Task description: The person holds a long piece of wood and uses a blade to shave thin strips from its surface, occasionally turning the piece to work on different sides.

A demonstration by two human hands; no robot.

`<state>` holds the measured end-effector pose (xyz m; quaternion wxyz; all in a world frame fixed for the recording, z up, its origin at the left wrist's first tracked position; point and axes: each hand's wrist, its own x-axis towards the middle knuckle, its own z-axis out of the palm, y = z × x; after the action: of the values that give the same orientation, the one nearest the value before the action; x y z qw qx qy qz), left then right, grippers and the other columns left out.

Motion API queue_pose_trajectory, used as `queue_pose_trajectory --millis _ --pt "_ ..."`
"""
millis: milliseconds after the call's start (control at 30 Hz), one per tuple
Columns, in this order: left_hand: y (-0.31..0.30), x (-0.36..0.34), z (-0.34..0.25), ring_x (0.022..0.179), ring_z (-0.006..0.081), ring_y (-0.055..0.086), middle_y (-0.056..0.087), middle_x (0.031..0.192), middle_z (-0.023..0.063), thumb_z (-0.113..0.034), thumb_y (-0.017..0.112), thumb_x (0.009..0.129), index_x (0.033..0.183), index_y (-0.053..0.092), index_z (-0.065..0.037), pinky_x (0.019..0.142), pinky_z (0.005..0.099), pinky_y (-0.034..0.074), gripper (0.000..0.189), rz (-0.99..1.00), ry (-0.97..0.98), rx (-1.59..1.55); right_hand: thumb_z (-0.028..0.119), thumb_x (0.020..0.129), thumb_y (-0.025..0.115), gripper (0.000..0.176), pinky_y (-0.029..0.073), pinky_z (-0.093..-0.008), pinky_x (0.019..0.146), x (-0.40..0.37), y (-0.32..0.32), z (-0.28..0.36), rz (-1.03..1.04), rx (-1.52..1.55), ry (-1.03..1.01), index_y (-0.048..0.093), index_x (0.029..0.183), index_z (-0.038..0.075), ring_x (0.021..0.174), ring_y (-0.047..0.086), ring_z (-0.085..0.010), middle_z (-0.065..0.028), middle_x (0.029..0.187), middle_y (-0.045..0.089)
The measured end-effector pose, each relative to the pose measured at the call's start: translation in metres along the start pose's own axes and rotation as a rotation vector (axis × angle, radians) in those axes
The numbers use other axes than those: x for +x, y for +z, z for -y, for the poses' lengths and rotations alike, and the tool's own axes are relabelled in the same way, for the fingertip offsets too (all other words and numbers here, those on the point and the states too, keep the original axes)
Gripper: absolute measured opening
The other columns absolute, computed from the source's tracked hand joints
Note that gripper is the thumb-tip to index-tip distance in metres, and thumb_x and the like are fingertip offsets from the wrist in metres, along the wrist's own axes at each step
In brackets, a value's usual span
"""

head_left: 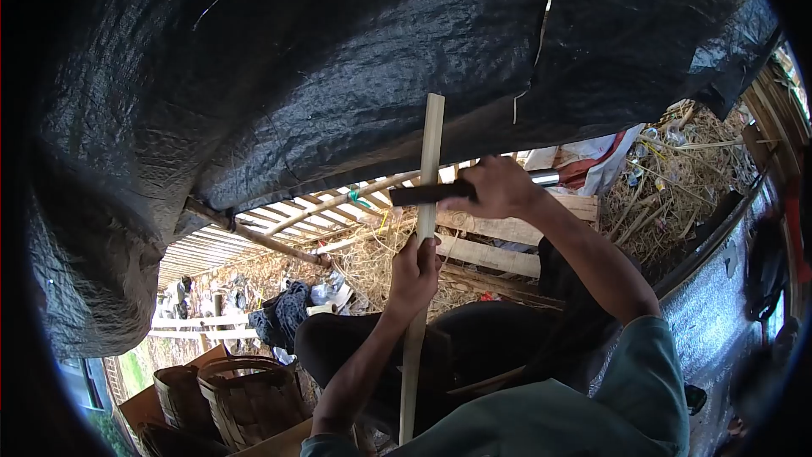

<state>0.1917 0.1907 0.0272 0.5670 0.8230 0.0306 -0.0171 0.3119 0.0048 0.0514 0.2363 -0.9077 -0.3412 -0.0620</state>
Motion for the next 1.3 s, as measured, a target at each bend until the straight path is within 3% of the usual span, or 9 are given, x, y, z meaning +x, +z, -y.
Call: queue_pose_trajectory --millis 167,433,500,600,767,1000,1100,1200,1300 --pt "-0.001 0.002 0.003 0.052 0.027 0.06 0.057 0.058 0.0173 -0.01 0.043 0.091 0.068 0.055 0.006 0.049 0.0379 0.044 0.03 -0.112 0.265 0.273 0.073 0.078 0.047 0.077 0.053 -0.042 0.057 -0.013 0.02 0.041 0.086 0.028 -0.087 0.06 0.065 -0.002 0.057 0.064 -0.0348 -0.0184 0.057 0.058" --pt "-0.008 0.003 -0.013 0.053 0.0309 0.059 0.056 0.06 0.0171 -0.01 0.044 0.092 0.088 0.054 0.006 0.051 0.0394 0.044 0.019 -0.136 0.161 0.419 0.074 0.079 0.043 0.079 0.053 -0.041 0.053 0.0 0.037 0.036 -0.146 -0.059 -0.137 0.061 0.064 -0.001 0.052 0.063 -0.0331 -0.0177 0.053 0.057" --pt "-0.008 -0.013 -0.013 0.052 0.0292 0.059 0.056 0.059 0.0161 -0.014 0.046 0.094 0.092 0.052 0.004 0.05 0.0386 0.044 0.019 -0.074 0.002 0.379 0.072 0.083 0.04 0.08 0.052 -0.0424 0.048 0.028 0.022 0.016 0.001 0.014 0.397 0.064 0.063 -0.003 0.052 0.064 -0.0355 -0.0177 0.048 0.057" --pt "-0.004 -0.031 -0.004 0.05 0.0287 0.058 0.054 0.057 0.0149 -0.013 0.047 0.093 0.089 0.052 0.003 0.048 0.0377 0.044 0.017 -0.027 0.118 0.375 0.066 0.084 0.045 0.077 0.054 -0.0451 0.054 0.041 -0.004 -0.037 -0.446 -0.123 0.371 0.063 0.059 -0.004 0.059 0.064 -0.0408 -0.0233 0.051 0.057" --pt "-0.011 -0.017 -0.007 0.053 0.0324 0.06 0.055 0.058 0.0171 -0.013 0.047 0.094 0.09 0.052 0.004 0.049 0.0396 0.043 0.018 -0.038 0.072 0.348 0.057 0.087 0.05 0.067 0.051 -0.0473 0.057 0.012 -0.015 -0.043 -0.245 -0.117 0.531 0.064 0.063 -0.004 0.062 0.061 -0.043 -0.0258 0.059 0.058" --pt "-0.01 -0.012 0.0 0.058 0.0344 0.062 0.057 0.063 0.0224 -0.012 0.049 0.093 0.092 0.053 0.005 0.051 0.04 0.043 0.017 -0.097 0.14 0.304 0.056 0.082 0.056 0.058 0.051 -0.0431 0.06 0.001 0.01 0.013 -0.182 0.049 -0.026 0.066 0.083 -0.001 0.061 0.062 -0.0393 -0.0191 0.063 0.061" --pt "-0.01 -0.008 -0.002 0.055 0.0289 0.06 0.056 0.062 0.0194 -0.014 0.05 0.093 0.093 0.053 0.006 0.051 0.0386 0.043 0.02 -0.116 0.218 0.179 0.061 0.082 0.054 0.064 0.051 -0.0442 0.065 -0.002 0.005 0.048 0.236 0.028 0.023 0.064 0.084 -0.003 0.068 0.064 -0.0386 -0.0203 0.064 0.061" --pt "-0.021 -0.005 -0.014 0.048 0.014 0.043 0.05 0.064 0.0022 -0.01 0.051 0.089 0.084 0.055 -0.001 0.047 0.0288 0.036 0.01 0.04 -0.369 -0.483 0.061 0.082 0.053 0.063 0.05 -0.0457 0.069 -0.008 0.021 0.051 0.212 0.059 0.003 0.065 0.088 -0.001 0.072 0.064 -0.0368 -0.0198 0.066 0.061" --pt "-0.027 0.001 -0.013 0.049 0.0118 0.041 0.047 0.065 0.0004 -0.013 0.051 0.089 0.082 0.053 -0.005 0.046 0.0263 0.034 0.011 -0.001 -0.511 -0.925 0.059 0.082 0.054 0.059 0.049 -0.0472 0.067 -0.01 0.02 0.049 0.166 0.08 -0.013 0.065 0.092 0.002 0.068 0.062 -0.0374 -0.0185 0.068 0.062"
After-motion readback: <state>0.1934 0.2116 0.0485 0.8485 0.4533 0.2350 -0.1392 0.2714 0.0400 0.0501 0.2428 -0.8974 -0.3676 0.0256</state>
